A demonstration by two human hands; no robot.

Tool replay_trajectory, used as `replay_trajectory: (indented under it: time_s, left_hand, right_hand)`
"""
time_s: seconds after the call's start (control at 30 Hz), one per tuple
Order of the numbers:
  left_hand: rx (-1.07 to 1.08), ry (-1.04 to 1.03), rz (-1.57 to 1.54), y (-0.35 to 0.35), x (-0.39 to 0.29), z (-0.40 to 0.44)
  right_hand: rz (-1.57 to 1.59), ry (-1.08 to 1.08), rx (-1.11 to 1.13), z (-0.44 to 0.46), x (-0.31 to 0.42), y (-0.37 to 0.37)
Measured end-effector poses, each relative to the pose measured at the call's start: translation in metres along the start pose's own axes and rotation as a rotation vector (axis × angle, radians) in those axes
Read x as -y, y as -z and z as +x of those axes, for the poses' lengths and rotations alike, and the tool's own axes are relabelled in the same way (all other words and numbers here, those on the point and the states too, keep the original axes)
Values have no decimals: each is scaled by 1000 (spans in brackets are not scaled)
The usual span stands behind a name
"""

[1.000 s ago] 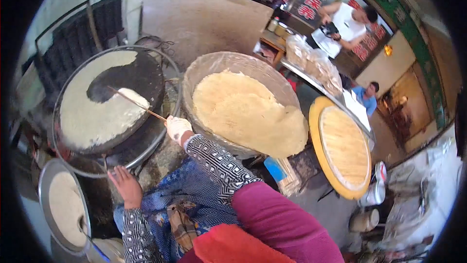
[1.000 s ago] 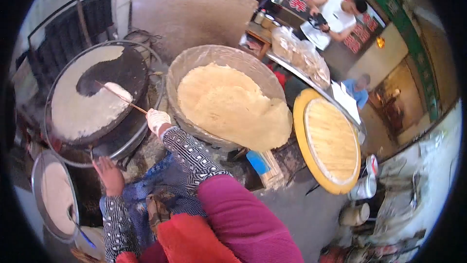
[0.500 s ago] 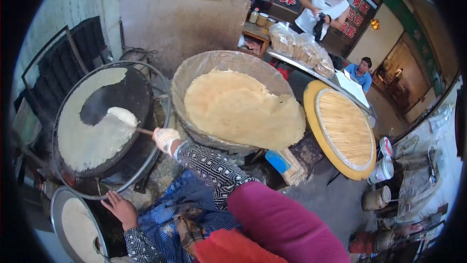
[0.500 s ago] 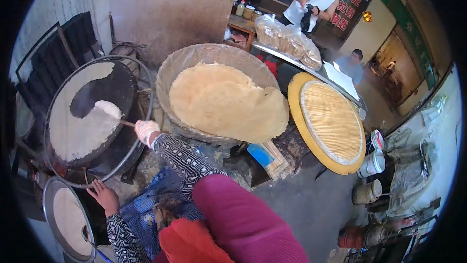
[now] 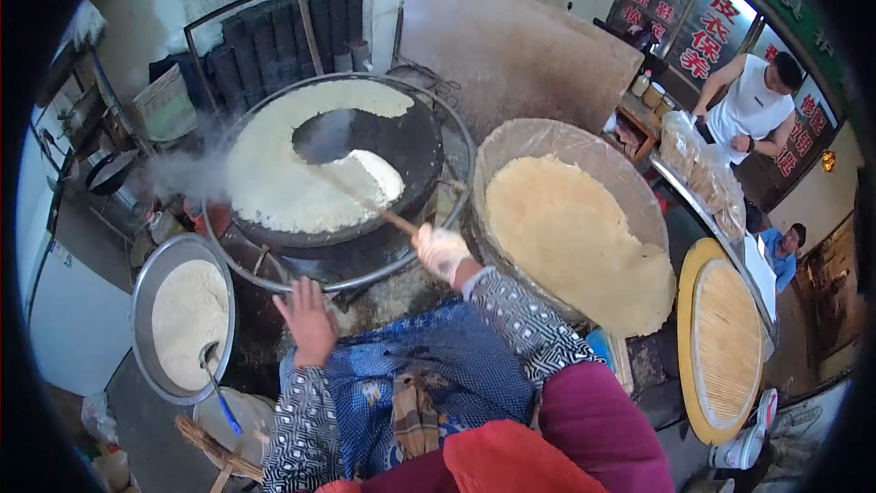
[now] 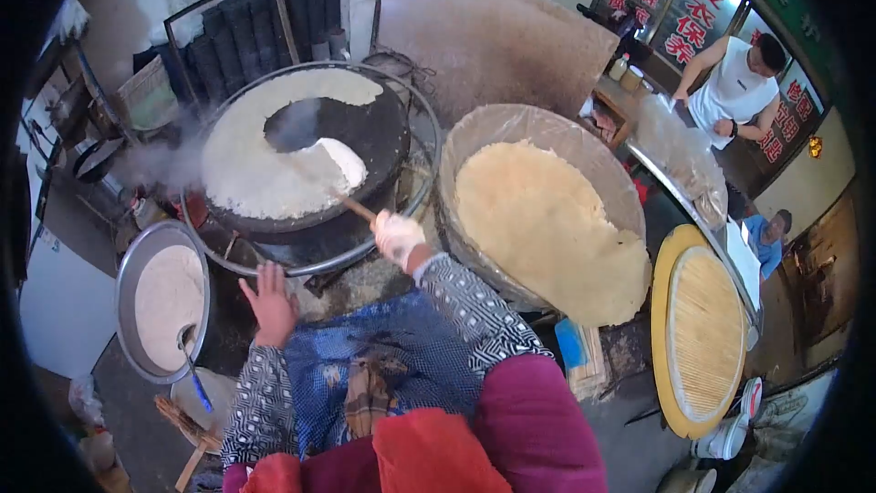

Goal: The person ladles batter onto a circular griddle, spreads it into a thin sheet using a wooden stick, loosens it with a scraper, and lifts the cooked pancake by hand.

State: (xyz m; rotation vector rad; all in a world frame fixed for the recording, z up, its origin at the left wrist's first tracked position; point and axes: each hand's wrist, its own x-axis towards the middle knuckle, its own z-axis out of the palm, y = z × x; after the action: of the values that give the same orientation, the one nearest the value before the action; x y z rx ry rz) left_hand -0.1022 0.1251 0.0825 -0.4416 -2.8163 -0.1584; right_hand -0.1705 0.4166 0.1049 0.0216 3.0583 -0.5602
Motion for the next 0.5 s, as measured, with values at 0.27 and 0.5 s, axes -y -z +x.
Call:
replay_trajectory:
  time_s: [0.27, 0.5]
  left_hand:
    - [-45, -57, 173, -37, 5, -5]
    - [-23, -31, 143, -31, 14, -4]
  right_hand:
    - [-269, 129, -109, 8, -18, 1]
    - [18, -100, -108, 7, -12, 16]
